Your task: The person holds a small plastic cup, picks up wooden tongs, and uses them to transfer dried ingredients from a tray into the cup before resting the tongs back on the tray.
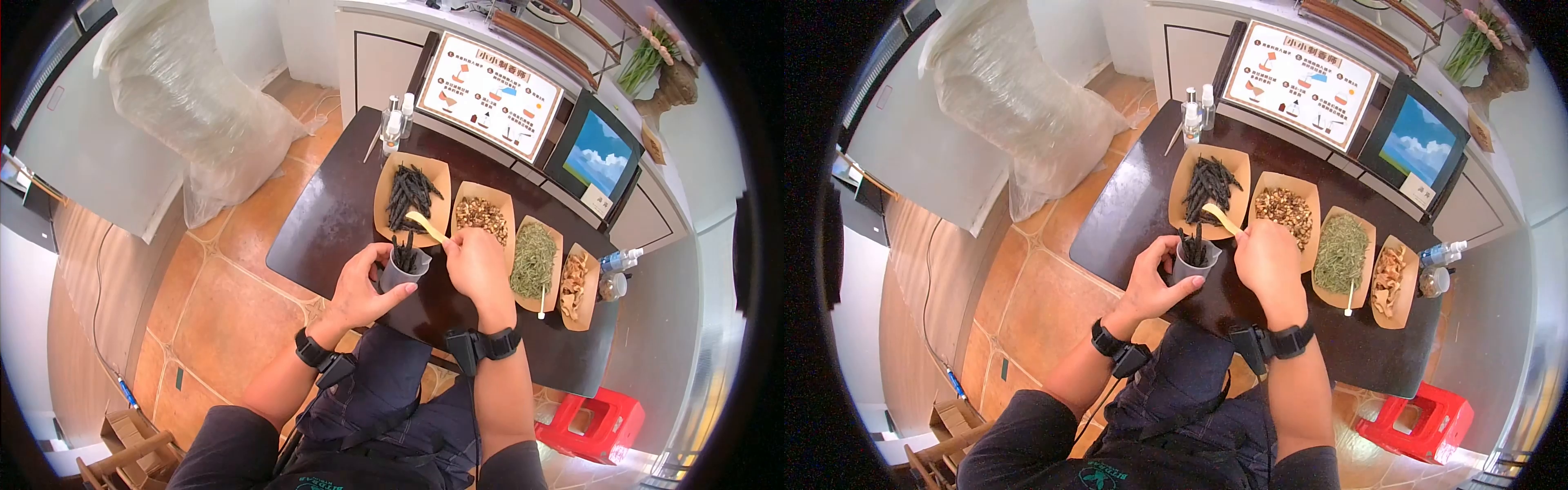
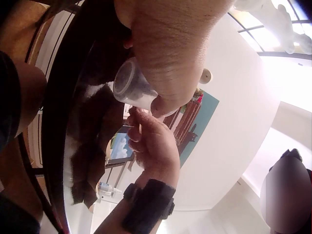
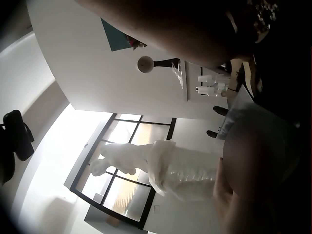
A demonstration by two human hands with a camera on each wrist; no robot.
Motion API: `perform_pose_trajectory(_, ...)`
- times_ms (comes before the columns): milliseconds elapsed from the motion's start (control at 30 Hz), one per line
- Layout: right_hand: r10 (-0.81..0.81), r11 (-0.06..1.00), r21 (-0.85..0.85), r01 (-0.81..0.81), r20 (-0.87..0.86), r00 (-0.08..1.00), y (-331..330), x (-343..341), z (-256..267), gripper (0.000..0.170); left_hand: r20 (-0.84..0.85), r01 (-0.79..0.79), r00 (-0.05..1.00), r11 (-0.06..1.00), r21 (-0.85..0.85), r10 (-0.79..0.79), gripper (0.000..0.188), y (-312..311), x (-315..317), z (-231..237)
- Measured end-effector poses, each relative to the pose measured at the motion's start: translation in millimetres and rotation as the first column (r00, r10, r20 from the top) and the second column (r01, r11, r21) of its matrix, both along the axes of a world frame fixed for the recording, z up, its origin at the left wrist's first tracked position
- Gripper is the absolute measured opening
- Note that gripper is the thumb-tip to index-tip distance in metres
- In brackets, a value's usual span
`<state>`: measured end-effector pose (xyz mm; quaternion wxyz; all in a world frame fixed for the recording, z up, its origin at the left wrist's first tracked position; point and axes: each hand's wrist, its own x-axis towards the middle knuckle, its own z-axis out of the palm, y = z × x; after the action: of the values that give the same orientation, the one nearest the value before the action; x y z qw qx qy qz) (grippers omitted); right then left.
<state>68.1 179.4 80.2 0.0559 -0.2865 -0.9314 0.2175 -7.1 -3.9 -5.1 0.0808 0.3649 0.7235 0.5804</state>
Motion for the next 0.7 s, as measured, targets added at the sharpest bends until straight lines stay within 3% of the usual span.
perform_pose_trajectory(200, -0.013, 0.999, -0.041, 0.01, -0.068, 0.998, 2.1, 7.5, 1.8, 0.023, 0.032, 0.006, 0.999, 1.0, -0.026, -0.005, 0.056, -0.3, 3.5, 6.7)
perform_pose_trajectory(300, -0.046, 0.999, -0.012, 0.046, -0.012, 0.999, -2.5, -1.7, 2.9, 0.025, 0.015, -0.004, 1.0, 1.0, -0.021, 0.005, 0.058, 0.4, 2.5, 3.8)
perform_pose_trajectory(467, 0.047, 0.993, 0.107, -0.05, 0.03, 0.998, -2.0, -15.1, 0.3, 0.026, -0.005, -0.015, 1.0, 1.0, -0.008, 0.015, 0.061, 1.4, 2.6, 1.4)
perform_pose_trajectory(700, 0.054, 0.981, 0.185, -0.052, -0.007, 0.998, -9.6, -20.6, 3.6, 0.024, 0.039, 0.012, 0.999, 0.998, -0.057, -0.01, 0.057, -0.6, 3.0, 6.4)
